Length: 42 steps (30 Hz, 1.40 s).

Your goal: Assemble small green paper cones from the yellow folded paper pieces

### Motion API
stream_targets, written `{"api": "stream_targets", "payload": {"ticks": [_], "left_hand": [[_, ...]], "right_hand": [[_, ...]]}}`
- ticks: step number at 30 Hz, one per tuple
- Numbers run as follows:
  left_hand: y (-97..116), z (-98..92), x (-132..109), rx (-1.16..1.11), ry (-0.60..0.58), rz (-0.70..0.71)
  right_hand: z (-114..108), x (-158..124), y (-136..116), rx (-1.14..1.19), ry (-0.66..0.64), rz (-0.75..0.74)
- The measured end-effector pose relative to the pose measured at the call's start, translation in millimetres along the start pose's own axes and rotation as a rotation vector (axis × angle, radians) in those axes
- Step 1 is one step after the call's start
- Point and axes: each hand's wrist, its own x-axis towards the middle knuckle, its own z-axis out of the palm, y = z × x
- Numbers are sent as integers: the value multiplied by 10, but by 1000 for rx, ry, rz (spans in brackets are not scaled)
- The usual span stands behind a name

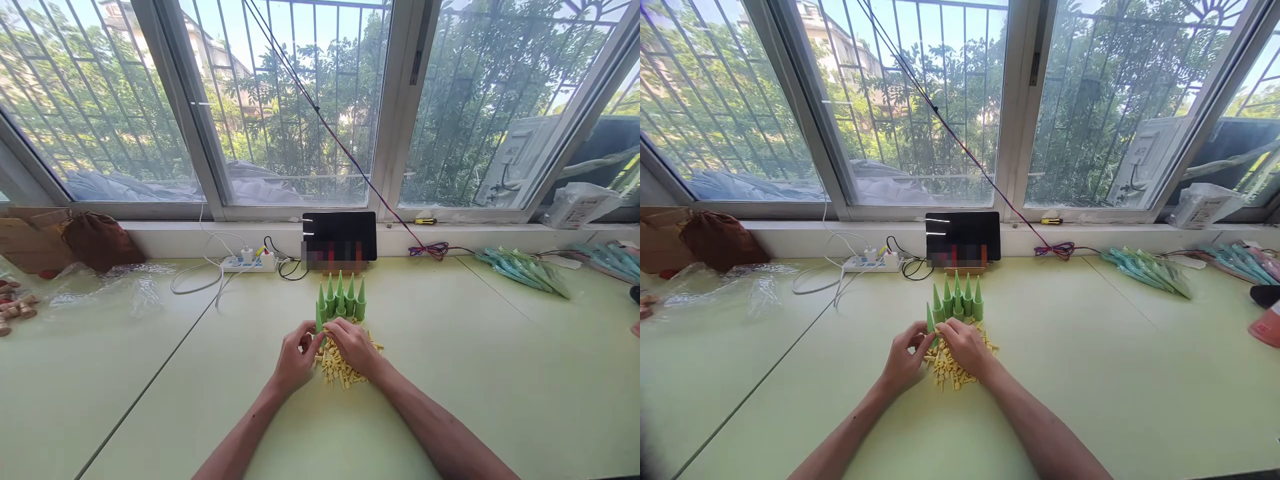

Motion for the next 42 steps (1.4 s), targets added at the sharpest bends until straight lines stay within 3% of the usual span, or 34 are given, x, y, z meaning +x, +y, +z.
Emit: {"api": "stream_targets", "payload": {"ticks": [9, 16, 33, 42], "left_hand": [[49, -22, 53, -402, 68, -286], [-16, -19, 54, -485, 28, -375], [90, 9, 6, -507, -118, -384], [41, 36, 7, -401, -187, -263]], "right_hand": [[3, 14, -9, 3, 49, -13], [-19, 14, -17, -19, 97, -68], [-45, 2, -18, 3, 124, -113], [-6, -12, -12, -62, 92, -33]]}}
